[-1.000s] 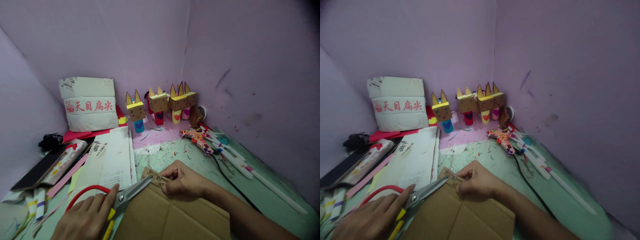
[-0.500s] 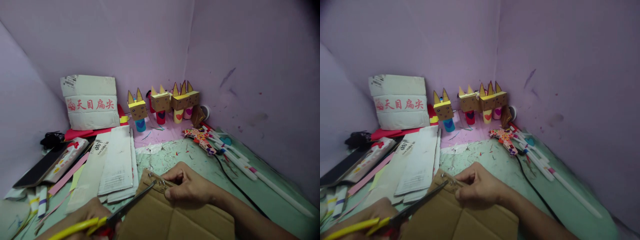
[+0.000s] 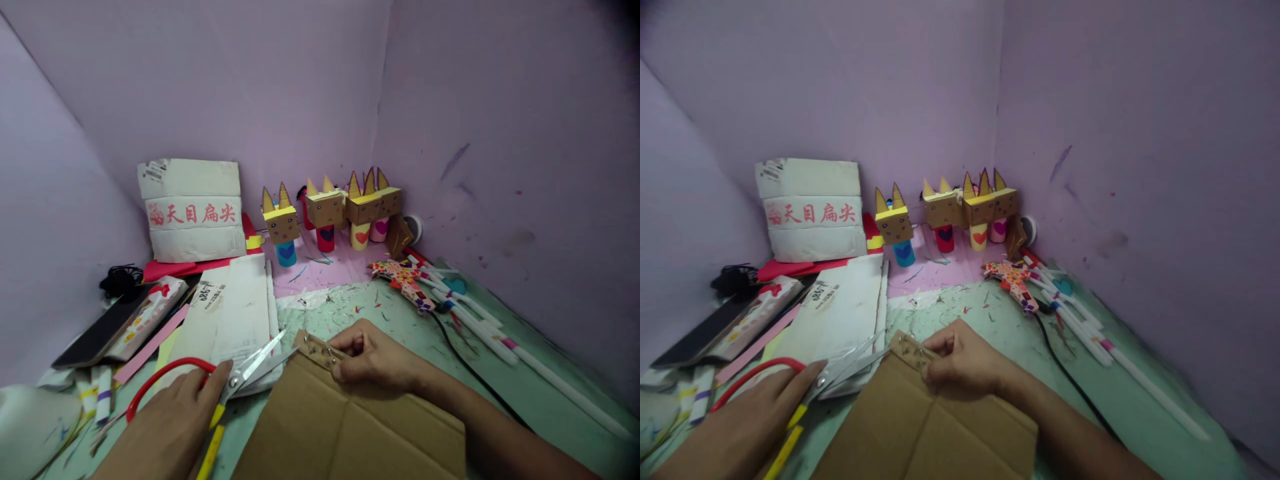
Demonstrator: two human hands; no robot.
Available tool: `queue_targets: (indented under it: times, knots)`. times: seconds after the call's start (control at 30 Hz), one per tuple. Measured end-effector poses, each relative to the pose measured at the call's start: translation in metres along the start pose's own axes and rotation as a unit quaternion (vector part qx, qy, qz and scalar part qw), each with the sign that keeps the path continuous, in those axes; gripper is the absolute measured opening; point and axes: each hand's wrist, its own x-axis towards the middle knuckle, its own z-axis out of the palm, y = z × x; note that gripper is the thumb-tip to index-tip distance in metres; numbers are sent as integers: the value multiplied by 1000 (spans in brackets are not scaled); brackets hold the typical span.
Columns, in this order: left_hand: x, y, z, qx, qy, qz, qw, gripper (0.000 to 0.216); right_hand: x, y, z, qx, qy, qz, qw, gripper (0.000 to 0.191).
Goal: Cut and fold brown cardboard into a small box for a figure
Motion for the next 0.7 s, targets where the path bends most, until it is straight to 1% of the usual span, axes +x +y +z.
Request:
queue_targets:
  times: [0.1,0.17,0.3,0.37,0.5,0.57,0.63,0.67,0.7]
  knots:
    - [12,15,-8,74,-42,5,996,54,0,1,1,4,-7,-1,1000,16]
    - [16,19,-9,94,-41,22,995,54,0,2,1,9,-13,0,1000,16]
    - [18,16,-3,92,-32,57,994,56,-2,2,4,6,-22,-10,1000,15]
    - [19,16,1,95,-12,71,993,56,-3,2,6,8,-28,-14,999,16]
    - [21,16,14,116,69,84,987,52,-3,3,10,10,-38,-6,999,15]
    - [21,14,21,104,93,95,986,52,-2,4,10,9,-36,-2,999,15]
    - [22,14,21,58,93,87,990,51,-2,6,10,11,-37,-3,999,14]
    - [23,16,17,11,74,77,994,48,-2,6,9,12,-38,-5,999,13]
    - [25,18,11,-53,40,64,996,43,-2,6,10,15,-39,-7,999,12]
